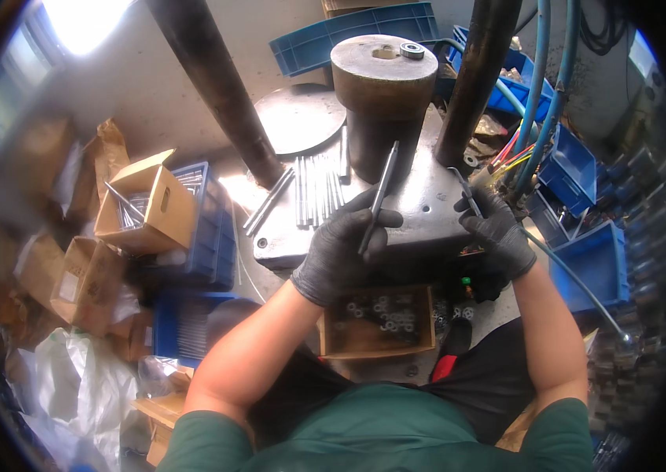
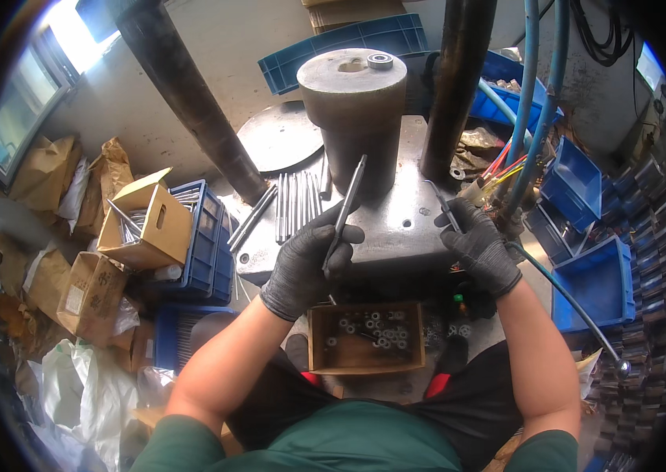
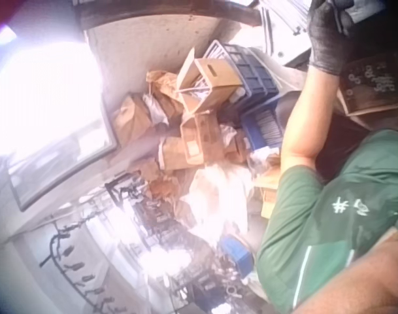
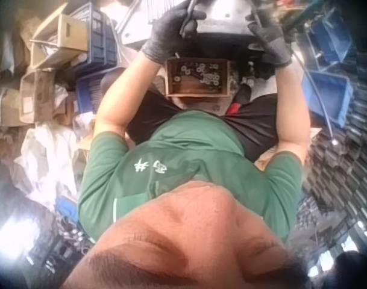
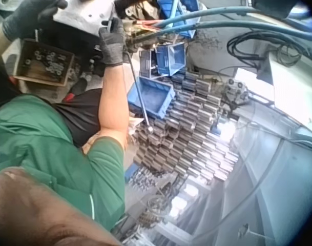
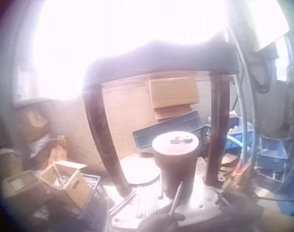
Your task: Manually assembling or inspecting metal rods and washers at an industrial workstation or press.
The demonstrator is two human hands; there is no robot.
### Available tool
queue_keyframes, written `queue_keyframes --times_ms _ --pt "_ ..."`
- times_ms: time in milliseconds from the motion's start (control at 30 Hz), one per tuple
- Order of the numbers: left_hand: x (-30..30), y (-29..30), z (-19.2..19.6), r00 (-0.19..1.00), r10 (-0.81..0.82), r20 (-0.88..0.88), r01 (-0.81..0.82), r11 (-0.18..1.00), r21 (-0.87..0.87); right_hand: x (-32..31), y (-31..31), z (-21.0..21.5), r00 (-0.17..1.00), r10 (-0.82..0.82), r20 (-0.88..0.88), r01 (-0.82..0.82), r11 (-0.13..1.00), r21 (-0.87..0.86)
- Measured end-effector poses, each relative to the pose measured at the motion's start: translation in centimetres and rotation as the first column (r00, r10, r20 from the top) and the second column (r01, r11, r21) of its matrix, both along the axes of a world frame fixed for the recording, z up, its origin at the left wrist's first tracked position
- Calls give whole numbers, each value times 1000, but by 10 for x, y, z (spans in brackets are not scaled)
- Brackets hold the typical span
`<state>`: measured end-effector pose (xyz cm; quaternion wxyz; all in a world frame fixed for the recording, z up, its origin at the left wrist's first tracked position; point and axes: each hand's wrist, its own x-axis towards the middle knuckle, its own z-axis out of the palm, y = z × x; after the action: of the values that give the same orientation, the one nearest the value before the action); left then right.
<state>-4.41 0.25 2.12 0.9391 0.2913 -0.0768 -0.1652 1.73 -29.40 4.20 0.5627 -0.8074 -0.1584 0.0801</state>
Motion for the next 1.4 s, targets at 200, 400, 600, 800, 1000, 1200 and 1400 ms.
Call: queue_keyframes --times_ms 200,400,600,800,1000,1200,1400 --pt "-9 -7 4 976 170 135 -201 944 260 27 4 -35 996 -41 80 48 996 -78" --pt "-7 2 -1 971 189 149 -228 917 328 47 19 -56 907 -27 421 161 945 -286" --pt "-5 -7 3 987 149 58 -157 974 163 49 41 -46 866 -43 498 308 830 -465" --pt "0 -6 -1 995 89 -45 -87 995 43 53 45 -50 835 1 551 336 792 -509" --pt "0 -2 -13 990 136 -30 -132 985 112 51 42 -55 810 40 586 311 817 -485" --pt "5 -15 -13 971 228 -67 -198 935 295 58 33 -69 860 -186 474 238 970 -52" --pt "6 -32 -7 952 300 -64 -245 869 429 20 54 -19 974 -201 -100 222 935 277"
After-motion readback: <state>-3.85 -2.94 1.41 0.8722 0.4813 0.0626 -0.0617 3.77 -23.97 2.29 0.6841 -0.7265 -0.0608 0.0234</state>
